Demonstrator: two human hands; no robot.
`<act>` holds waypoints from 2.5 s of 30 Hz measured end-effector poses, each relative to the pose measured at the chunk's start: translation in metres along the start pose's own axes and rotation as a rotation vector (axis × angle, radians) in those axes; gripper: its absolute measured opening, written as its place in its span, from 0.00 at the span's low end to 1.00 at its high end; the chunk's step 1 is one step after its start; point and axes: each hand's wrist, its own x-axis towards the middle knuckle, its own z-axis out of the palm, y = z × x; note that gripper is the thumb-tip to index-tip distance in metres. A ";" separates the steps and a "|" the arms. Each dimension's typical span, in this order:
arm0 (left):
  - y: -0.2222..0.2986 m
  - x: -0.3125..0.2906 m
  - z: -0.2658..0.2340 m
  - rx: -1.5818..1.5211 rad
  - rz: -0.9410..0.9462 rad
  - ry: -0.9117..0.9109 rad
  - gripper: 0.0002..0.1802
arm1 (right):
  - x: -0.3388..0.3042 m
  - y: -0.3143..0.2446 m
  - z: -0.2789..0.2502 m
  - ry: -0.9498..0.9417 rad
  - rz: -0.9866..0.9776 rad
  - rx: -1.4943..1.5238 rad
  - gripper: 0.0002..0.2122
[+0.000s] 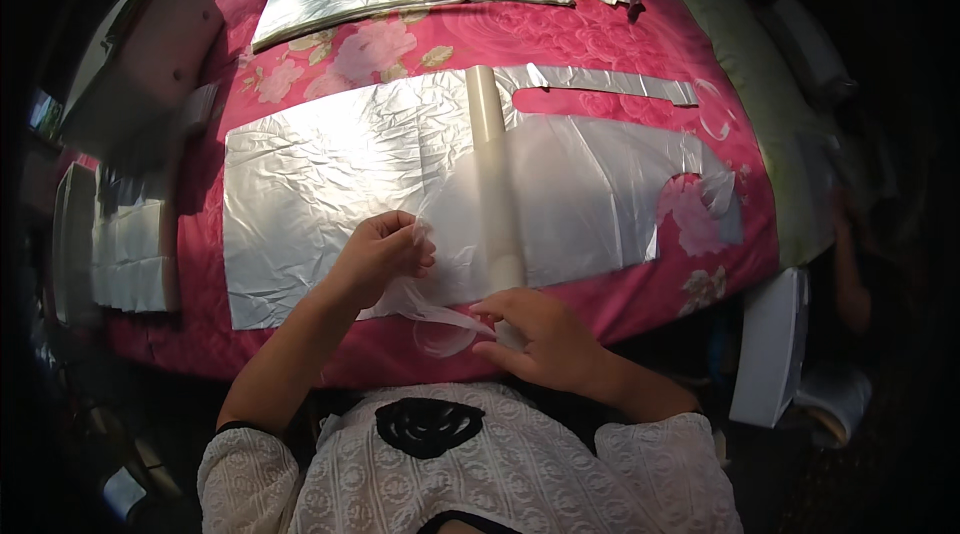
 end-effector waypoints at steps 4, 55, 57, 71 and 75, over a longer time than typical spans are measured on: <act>0.017 -0.031 -0.102 -0.158 -0.122 0.326 0.17 | -0.022 -0.002 0.014 0.176 0.151 -0.460 0.19; -0.045 0.059 0.060 1.534 0.815 0.219 0.38 | 0.202 0.212 -0.197 1.067 0.203 1.509 0.18; -0.044 0.059 0.062 1.521 0.797 0.188 0.37 | 0.184 0.214 -0.236 1.164 0.072 1.450 0.19; -0.060 0.069 0.054 1.573 1.003 0.339 0.37 | 0.237 0.012 0.143 -0.365 -0.299 -0.375 0.43; -0.058 0.077 0.056 1.616 0.984 0.234 0.35 | 0.223 -0.011 0.172 -0.507 -0.455 -0.522 0.44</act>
